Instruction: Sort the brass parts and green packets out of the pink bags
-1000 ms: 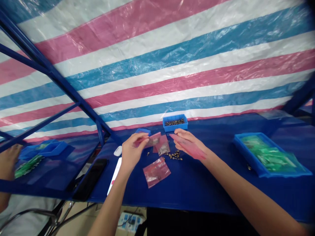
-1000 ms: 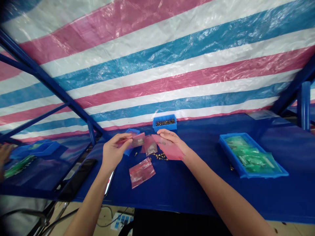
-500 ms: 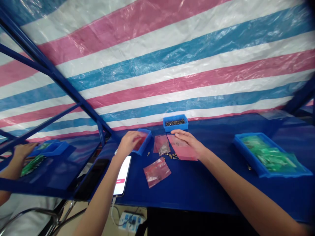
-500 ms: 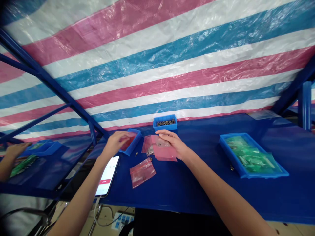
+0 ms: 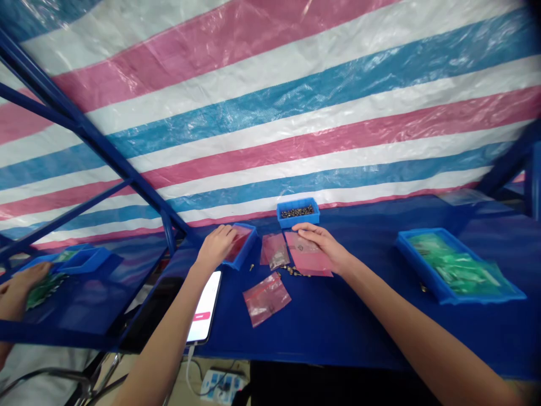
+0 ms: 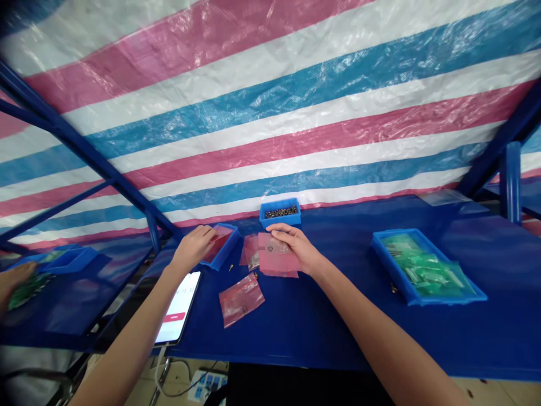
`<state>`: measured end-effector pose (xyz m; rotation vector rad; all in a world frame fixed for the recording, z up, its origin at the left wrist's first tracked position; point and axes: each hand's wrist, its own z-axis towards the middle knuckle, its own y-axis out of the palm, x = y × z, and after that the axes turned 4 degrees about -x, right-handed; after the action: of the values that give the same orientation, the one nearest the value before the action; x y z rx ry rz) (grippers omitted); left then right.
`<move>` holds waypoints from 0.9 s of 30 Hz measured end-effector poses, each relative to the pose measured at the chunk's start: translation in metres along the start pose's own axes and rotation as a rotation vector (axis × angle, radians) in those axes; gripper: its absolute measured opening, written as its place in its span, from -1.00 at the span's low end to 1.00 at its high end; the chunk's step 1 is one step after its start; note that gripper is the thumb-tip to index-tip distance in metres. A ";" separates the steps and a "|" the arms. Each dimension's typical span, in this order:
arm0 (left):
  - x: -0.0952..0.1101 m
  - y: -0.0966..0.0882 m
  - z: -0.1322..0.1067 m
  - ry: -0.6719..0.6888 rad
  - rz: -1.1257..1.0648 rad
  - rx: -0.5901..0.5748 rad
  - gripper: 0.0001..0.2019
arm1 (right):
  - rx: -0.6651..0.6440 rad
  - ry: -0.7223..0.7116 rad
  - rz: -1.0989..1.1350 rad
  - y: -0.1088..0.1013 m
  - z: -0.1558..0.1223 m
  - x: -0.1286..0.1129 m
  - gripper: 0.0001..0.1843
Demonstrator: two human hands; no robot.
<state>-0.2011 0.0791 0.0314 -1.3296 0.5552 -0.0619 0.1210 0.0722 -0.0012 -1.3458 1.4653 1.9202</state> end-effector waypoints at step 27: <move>-0.003 0.013 0.018 0.092 -0.418 -0.154 -0.53 | 0.018 0.011 -0.010 -0.004 0.001 0.000 -0.70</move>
<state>-0.2000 0.0996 0.0231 -1.5824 0.3563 -0.4320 0.1230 0.0749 -0.0033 -1.3558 1.4748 1.8914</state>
